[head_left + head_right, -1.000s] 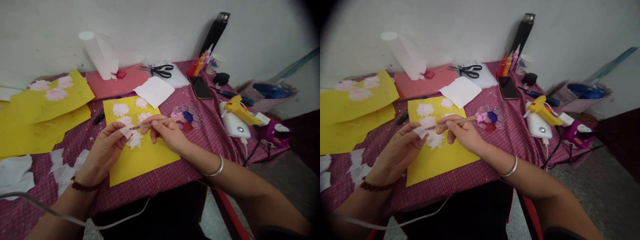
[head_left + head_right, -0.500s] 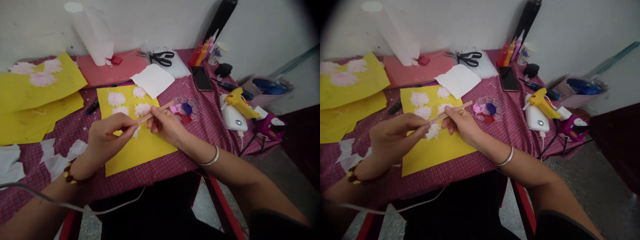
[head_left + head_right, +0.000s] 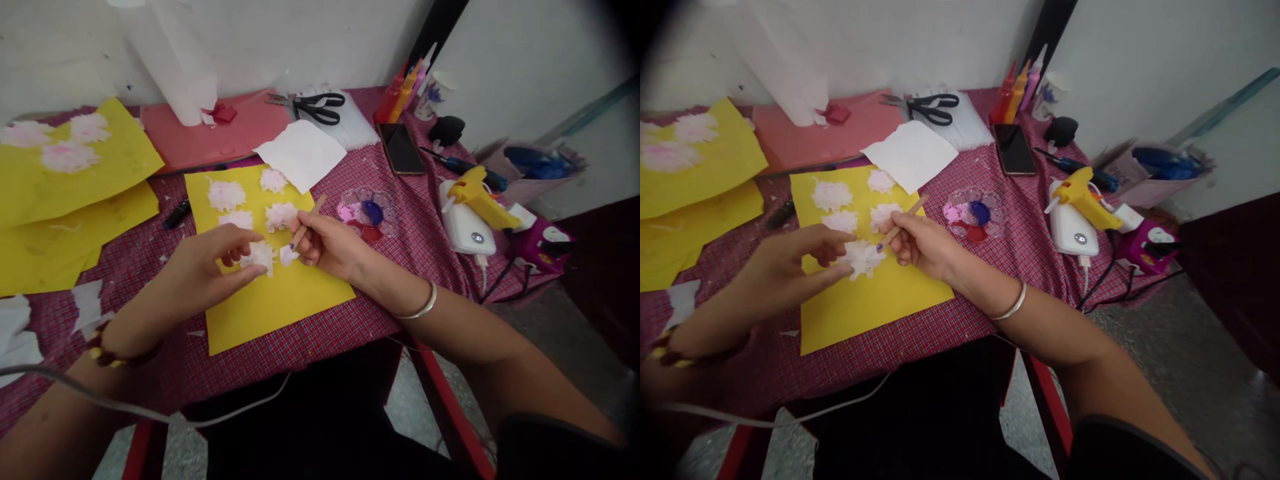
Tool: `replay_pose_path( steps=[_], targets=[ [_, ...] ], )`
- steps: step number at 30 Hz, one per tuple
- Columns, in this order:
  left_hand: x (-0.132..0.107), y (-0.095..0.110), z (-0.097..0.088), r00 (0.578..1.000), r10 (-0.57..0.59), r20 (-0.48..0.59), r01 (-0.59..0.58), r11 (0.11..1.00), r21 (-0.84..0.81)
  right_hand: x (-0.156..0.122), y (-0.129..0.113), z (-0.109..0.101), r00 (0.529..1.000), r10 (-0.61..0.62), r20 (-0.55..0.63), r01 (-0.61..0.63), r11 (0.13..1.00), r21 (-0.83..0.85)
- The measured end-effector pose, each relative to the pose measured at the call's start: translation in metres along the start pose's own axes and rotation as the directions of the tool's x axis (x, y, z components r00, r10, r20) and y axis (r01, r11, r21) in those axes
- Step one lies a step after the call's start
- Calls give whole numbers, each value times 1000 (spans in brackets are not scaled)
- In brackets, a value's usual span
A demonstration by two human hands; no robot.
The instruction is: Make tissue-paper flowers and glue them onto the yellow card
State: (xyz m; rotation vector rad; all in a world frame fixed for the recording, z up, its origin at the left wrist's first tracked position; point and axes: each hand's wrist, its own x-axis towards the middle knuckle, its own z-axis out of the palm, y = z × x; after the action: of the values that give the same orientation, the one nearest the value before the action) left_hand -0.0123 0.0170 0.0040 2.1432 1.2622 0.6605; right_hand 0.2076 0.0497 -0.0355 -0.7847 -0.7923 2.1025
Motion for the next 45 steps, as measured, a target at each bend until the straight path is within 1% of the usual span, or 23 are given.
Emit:
replay_pose_path(
  steps=[2,3,5,8,12,15,17,20,23,26,31,34,35,36,39,40,41,42,43,44,45],
  targets=[
    [-4,-13,7,995,71,68,-84,974,210,-1,-2,-1,999,-33,20,33,999,-34],
    [-6,-18,12,991,89,103,-115,954,277,-1,-2,-1,998,-53,29,54,997,-56],
    [-7,-24,20,984,96,148,-142,930,339,-1,-2,-2,995,-89,40,93,989,-112],
    [-2,-26,27,983,60,172,-110,947,302,-1,0,-2,989,-144,39,149,965,-218],
    [14,-29,23,981,-41,188,10,987,163,-2,2,1,969,-230,86,246,900,-361],
    [28,-33,16,957,-114,267,93,992,88,-5,5,3,950,-275,149,312,829,-464],
    [34,-34,12,933,-154,325,137,988,77,-6,7,4,932,-299,204,361,777,-515],
    [38,-32,10,909,-182,375,161,983,88,-7,11,5,906,-318,278,422,715,-558],
    [37,-28,10,913,-178,367,158,984,86,-8,13,5,893,-319,317,450,638,-625],
    [36,-27,11,922,-151,356,130,988,84,-11,14,6,880,-317,354,473,518,-712],
    [36,-29,7,933,-76,351,44,994,98,-17,14,8,859,-301,415,495,279,-823],
    [36,-32,6,939,-21,344,7,999,40,-21,17,10,846,-293,446,502,155,-851],
    [35,-33,6,941,-10,337,4,1000,18,-22,18,10,840,-287,461,504,97,-858],
    [34,-33,6,944,-8,330,7,1000,6,-23,20,11,831,-275,484,508,20,-861],
    [33,-31,8,960,-14,278,16,1000,-6,-27,26,14,783,-181,595,538,-284,-794],
    [32,-30,9,967,-16,256,19,1000,-10,-28,28,14,762,-138,632,554,-367,-747],
    [32,-29,9,972,-21,234,27,999,-23,-29,29,15,743,-104,661,570,-421,-706],
    [31,-28,9,975,-34,221,45,998,-47,-30,30,15,726,-85,682,588,-437,-681],
    [30,-28,9,974,-54,218,75,993,-90,-30,30,15,717,-92,691,607,-405,-684],
    [28,-28,8,971,-83,225,120,981,-152,-29,29,15,719,-139,681,619,-318,-718],
    [26,-30,7,966,-119,231,172,958,-228,-27,27,14,733,-231,639,616,-171,-769]
  ],
)
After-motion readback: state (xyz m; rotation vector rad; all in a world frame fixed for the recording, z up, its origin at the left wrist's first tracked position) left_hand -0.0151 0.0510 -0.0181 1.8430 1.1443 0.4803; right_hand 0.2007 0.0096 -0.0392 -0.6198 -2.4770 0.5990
